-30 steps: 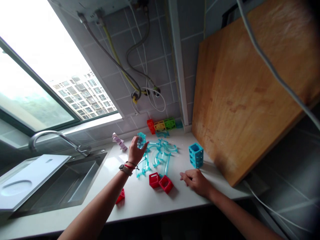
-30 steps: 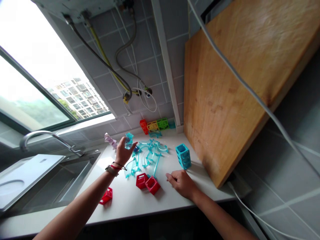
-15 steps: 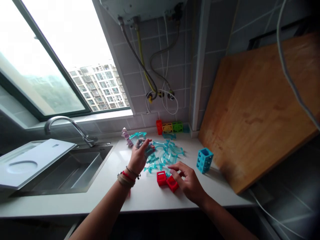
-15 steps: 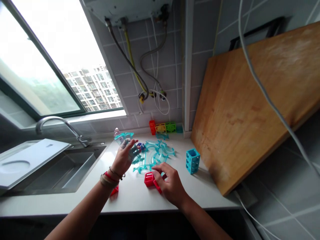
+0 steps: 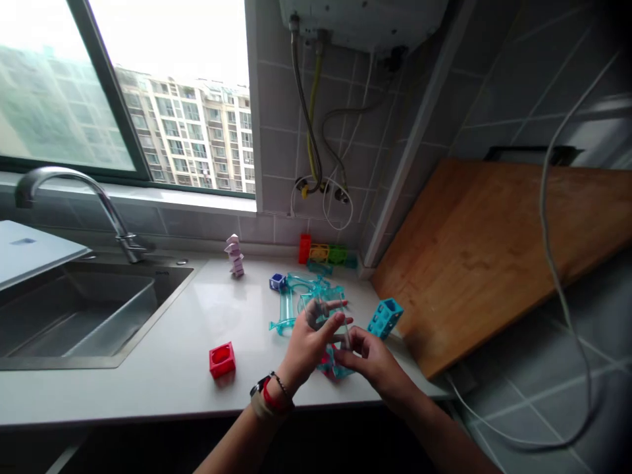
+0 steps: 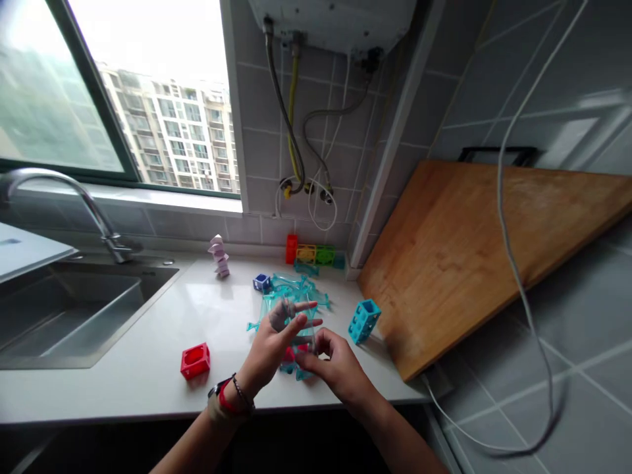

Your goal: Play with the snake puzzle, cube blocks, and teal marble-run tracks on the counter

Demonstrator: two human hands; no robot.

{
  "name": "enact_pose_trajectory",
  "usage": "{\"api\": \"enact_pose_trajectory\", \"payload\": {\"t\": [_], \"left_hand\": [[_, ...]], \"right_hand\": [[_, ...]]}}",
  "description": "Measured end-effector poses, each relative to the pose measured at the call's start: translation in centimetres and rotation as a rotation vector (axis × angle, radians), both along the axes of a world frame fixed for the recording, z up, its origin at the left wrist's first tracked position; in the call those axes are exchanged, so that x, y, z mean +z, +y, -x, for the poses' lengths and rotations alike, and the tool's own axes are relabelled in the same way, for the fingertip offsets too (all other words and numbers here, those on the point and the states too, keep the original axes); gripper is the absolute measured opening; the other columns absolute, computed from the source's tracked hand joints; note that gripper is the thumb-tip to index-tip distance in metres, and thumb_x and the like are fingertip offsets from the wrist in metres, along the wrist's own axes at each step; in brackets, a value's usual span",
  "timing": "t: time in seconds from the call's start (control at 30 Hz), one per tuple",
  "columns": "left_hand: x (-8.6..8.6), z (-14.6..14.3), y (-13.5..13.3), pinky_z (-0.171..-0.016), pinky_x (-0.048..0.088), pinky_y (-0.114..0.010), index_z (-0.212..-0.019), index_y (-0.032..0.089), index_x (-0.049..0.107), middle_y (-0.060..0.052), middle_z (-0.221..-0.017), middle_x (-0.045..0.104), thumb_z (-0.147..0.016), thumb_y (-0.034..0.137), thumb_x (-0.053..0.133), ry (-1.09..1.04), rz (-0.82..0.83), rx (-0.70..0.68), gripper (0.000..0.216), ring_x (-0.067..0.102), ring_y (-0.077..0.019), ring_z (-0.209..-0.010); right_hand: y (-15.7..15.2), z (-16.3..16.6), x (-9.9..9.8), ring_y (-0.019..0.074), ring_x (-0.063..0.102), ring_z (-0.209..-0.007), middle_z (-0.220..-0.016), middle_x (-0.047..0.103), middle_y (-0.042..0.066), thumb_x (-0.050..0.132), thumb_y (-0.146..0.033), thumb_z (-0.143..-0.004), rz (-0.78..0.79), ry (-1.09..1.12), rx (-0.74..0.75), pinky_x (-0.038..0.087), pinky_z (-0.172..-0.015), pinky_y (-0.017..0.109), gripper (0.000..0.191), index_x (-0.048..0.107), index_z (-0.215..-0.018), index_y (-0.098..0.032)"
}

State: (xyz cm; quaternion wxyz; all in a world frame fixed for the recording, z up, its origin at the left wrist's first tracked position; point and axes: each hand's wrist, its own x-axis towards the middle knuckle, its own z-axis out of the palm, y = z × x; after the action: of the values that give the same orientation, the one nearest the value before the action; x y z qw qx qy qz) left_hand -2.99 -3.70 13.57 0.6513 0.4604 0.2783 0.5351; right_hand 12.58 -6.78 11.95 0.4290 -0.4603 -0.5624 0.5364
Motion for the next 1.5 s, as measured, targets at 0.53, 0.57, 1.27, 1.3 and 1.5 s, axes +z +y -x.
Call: {"api": "enact_pose_trajectory", "payload": {"t": [0.53, 0.57, 1.27, 1.3, 1.5], "left_hand": [[-5.3, 5.7, 2.3, -0.053, 0.060, -0.028, -0.126, 0.024, 0.047, -0.017, -0.122, 0.069, -0.089, 0.074, 0.056, -0.035, 0.303, 0.049, 0.063, 0.078, -0.0273, -0.083], [-5.4, 5.9, 2.1, -0.053, 0.059, -0.027, -0.127, 0.024, 0.048, -0.017, -0.123, 0.068, -0.089, 0.076, 0.052, -0.053, 0.302, 0.055, 0.065, 0.077, -0.0271, -0.083], [-6.7, 9.8, -0.5, -0.077, 0.060, -0.037, -0.115, 0.019, 0.054, -0.017, -0.125, 0.070, -0.100, 0.065, 0.045, -0.116, 0.166, 0.209, 0.049, 0.075, -0.0241, -0.092], [-6.6, 9.7, -0.5, -0.076, 0.060, -0.036, -0.114, 0.019, 0.054, -0.017, -0.125, 0.070, -0.100, 0.064, 0.045, -0.118, 0.168, 0.212, 0.048, 0.075, -0.0241, -0.091], [-6.4, 9.2, -0.3, -0.072, 0.060, -0.034, -0.113, 0.018, 0.056, -0.016, -0.120, 0.071, -0.098, 0.065, 0.049, -0.165, 0.229, 0.199, 0.049, 0.076, -0.0236, -0.087]], "right_hand": [[0.7, 8.0, -4.1, 0.0140, 0.062, -0.066, -0.095, 0.067, 0.002, 0.063, -0.052, -0.096, -0.152, -0.112, -0.428, 0.056, -0.066, 0.028, 0.039, 0.057, -0.123, -0.025], [0.8, 8.7, -4.2, 0.0145, 0.064, -0.068, -0.100, 0.068, 0.003, 0.060, -0.054, -0.097, -0.130, -0.066, -0.430, 0.057, -0.066, 0.028, 0.045, 0.054, -0.131, -0.026], [-0.7, 12.3, -5.6, 0.0320, 0.067, -0.125, -0.131, 0.072, 0.012, 0.076, -0.045, -0.089, 0.006, 0.007, -0.151, 0.054, -0.106, 0.046, 0.062, 0.059, -0.145, -0.023], [-0.8, 12.2, -5.6, 0.0320, 0.068, -0.123, -0.130, 0.072, 0.013, 0.077, -0.045, -0.089, 0.012, 0.008, -0.154, 0.055, -0.105, 0.047, 0.063, 0.060, -0.145, -0.023], [-1.1, 12.0, -5.5, 0.0333, 0.071, -0.116, -0.125, 0.074, 0.014, 0.081, -0.046, -0.084, 0.039, 0.007, -0.208, 0.058, -0.101, 0.049, 0.063, 0.064, -0.139, -0.021]]}}
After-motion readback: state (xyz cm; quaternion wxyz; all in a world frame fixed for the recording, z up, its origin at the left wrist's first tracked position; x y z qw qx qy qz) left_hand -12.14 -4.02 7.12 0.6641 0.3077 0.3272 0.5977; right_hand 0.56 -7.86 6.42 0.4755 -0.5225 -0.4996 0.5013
